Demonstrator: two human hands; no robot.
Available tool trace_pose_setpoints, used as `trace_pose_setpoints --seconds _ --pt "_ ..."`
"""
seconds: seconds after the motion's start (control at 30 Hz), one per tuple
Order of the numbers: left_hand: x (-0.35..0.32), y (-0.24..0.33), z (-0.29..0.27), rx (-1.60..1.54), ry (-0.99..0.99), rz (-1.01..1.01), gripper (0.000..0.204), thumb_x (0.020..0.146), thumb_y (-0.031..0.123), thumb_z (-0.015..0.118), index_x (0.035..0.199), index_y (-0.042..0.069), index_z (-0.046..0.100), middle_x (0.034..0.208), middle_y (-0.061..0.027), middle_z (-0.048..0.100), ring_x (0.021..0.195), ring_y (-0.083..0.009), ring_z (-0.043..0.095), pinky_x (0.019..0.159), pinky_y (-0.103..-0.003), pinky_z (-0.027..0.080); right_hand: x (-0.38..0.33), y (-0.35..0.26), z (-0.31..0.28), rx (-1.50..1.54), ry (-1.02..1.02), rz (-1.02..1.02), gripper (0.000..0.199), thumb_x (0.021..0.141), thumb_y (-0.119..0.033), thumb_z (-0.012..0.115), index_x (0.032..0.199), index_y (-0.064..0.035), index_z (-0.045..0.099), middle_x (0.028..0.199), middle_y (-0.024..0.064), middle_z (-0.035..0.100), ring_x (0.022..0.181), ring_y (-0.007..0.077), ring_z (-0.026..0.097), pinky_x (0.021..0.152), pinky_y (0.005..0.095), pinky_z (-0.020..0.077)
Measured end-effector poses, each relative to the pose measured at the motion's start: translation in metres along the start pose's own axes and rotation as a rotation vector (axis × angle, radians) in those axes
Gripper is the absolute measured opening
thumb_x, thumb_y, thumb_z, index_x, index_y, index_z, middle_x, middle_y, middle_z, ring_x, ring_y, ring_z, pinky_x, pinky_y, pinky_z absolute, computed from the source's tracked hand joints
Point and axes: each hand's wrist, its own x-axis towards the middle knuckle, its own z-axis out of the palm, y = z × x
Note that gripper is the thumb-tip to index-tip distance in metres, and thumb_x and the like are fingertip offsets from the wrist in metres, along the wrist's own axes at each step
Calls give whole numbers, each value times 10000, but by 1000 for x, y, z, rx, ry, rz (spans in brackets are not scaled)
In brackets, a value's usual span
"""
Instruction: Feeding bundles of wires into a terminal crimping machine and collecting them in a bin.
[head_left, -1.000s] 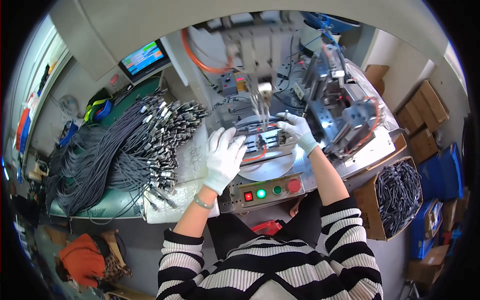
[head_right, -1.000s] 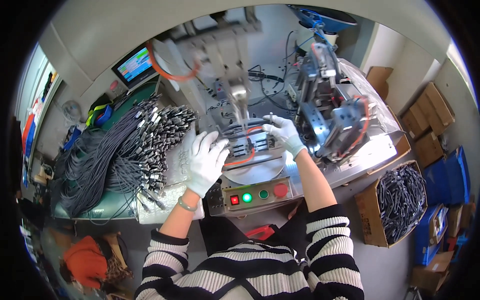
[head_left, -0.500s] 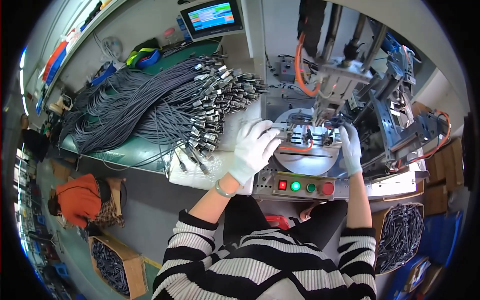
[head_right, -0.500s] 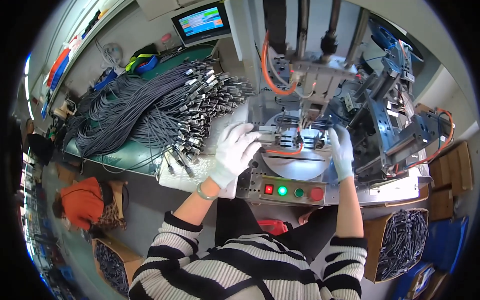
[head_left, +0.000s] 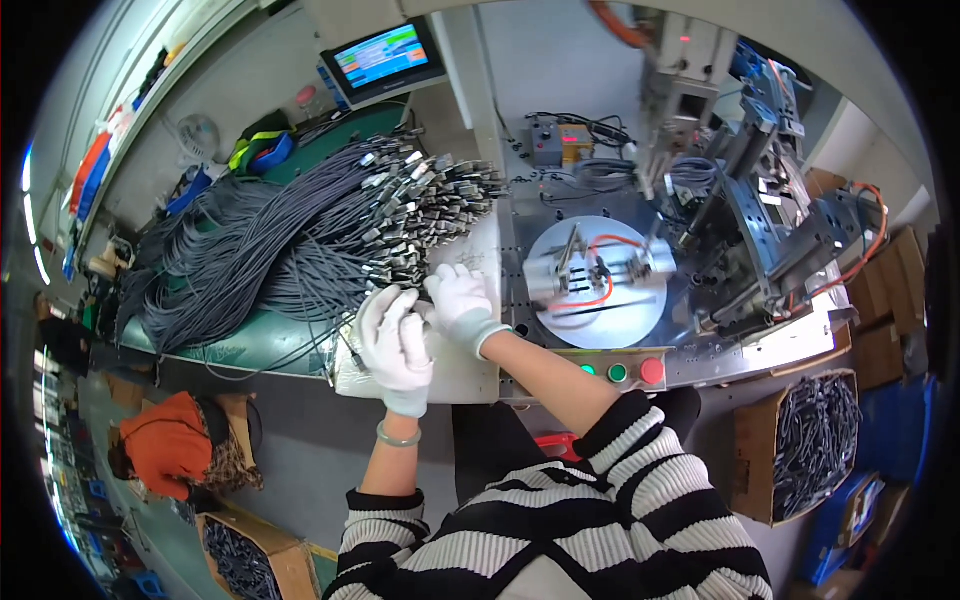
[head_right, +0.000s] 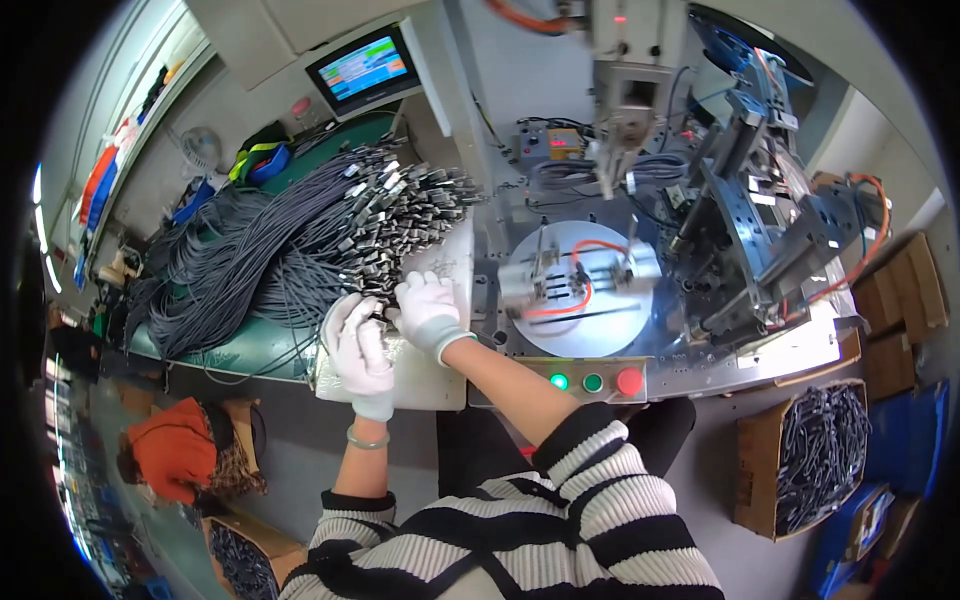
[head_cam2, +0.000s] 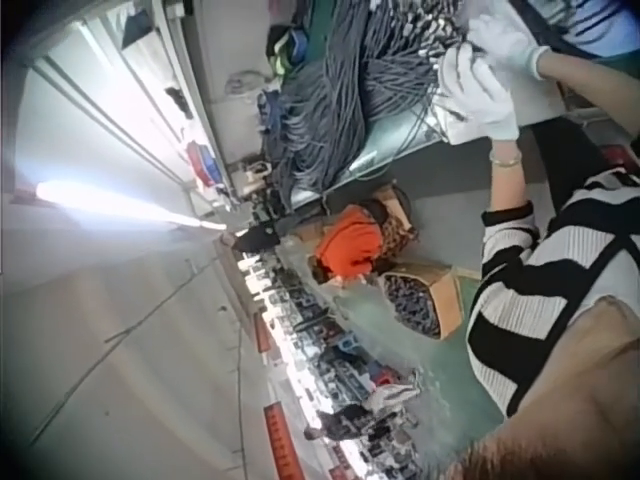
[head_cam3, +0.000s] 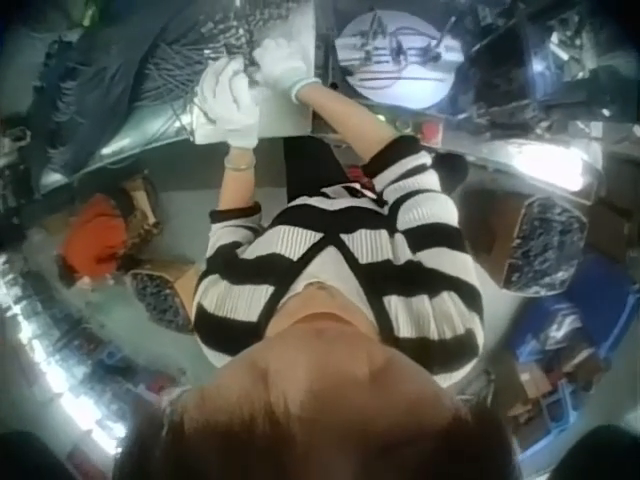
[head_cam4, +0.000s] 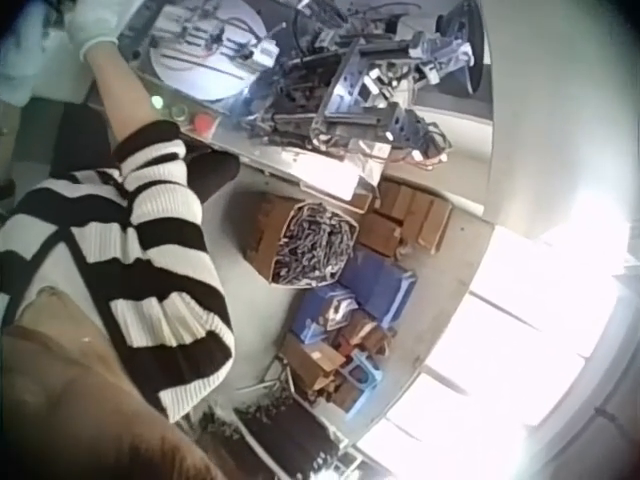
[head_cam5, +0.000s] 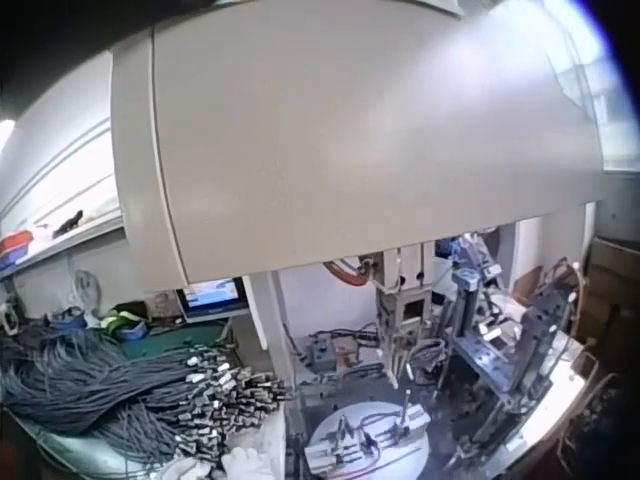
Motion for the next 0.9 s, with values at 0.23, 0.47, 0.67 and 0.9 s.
trace_pose_setpoints --seconds 0.23,0.47,0.67,0.9 --pt "6 3 26 65 -255 185 269 871 173 548 1102 99 666 1168 -87 592 1073 -301 532 928 -419 424 -65 57 -59 61 121 -79 140 731 -225 655 764 -94 620 825 87 566 780 303 550 726 402 442" --pt "18 3 104 72 -761 107 261 877 294 556 1014 128 704 965 -72 658 839 -288 591 734 -392 464 -131 228 -161 309 318 289 82 746 -85 664 755 -26 607 796 57 515 720 196 501 680 301 435" --pt "29 1 153 -119 -823 2 295 888 324 545 930 88 715 819 -89 671 700 -315 587 653 -392 456 -122 270 -169 379 301 467 141 774 -131 666 800 1 624 808 57 520 727 182 506 695 285 442" --pt "35 -3 141 -241 -908 -278 338 893 345 529 908 66 717 821 -111 690 705 -344 597 646 -403 457 -115 276 -157 550 276 446 182 771 -171 682 805 1 637 810 63 530 715 191 514 690 286 448"
